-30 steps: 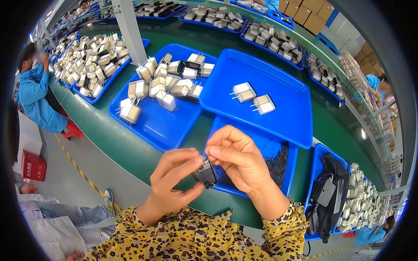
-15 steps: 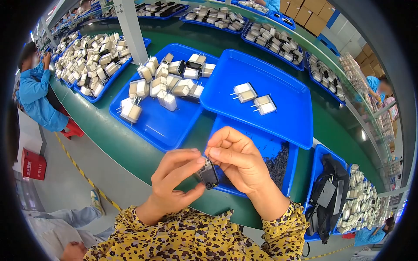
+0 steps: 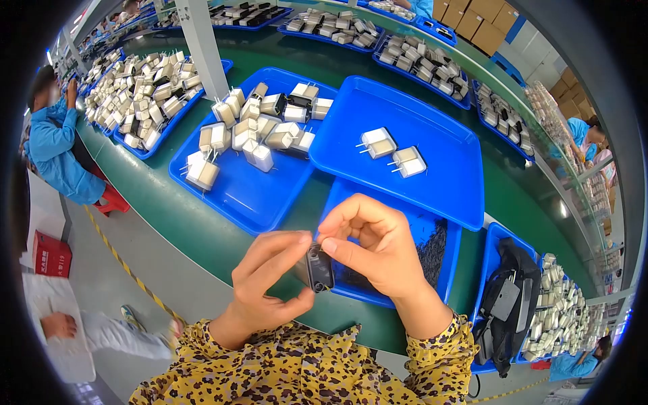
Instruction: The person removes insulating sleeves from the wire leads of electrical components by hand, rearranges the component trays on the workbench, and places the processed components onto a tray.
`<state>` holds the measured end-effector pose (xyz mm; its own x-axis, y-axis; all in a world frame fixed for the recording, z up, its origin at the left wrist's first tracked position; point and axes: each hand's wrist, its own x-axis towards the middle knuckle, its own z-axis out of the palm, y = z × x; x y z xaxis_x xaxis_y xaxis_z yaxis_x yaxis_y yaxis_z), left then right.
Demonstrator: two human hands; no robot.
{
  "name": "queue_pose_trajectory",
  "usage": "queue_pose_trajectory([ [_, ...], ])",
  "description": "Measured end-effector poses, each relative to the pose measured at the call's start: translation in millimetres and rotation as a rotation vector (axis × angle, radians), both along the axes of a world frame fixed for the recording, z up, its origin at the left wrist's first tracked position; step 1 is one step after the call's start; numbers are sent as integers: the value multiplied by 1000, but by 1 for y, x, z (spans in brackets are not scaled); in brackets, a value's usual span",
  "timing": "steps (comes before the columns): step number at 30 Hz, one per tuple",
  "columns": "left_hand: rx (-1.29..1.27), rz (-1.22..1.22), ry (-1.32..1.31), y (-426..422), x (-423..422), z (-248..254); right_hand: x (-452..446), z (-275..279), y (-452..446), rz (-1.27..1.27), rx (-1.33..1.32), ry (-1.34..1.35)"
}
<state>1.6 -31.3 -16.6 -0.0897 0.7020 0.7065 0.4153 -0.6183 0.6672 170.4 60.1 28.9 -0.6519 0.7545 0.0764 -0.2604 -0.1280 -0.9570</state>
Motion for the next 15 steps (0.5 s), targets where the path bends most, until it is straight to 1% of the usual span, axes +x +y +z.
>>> queue_pose_trajectory([
  [2,21,14,17,0,-1,1,1,3,0,-98,323,-118],
  [3,20,13,16,0,-2,1,2,7,0,-99,321,-119],
  [5,34,36,57,0,-3,2,3,13,0,-149,667,-315],
  [6,34,35,57,0,-4,2,3,13,1,-150,667,-316],
  [8,50,57,86,1,-5,2,1,12,3,-202,990,-429],
  [12,63,56,102,2,-9,-2,2,16,3,-195,1029,-429],
  [14,63,69,104,1,-10,0,4,19,3,-188,851,-401],
  [15,63,69,104,2,-10,-1,6,21,3,-188,852,-401],
])
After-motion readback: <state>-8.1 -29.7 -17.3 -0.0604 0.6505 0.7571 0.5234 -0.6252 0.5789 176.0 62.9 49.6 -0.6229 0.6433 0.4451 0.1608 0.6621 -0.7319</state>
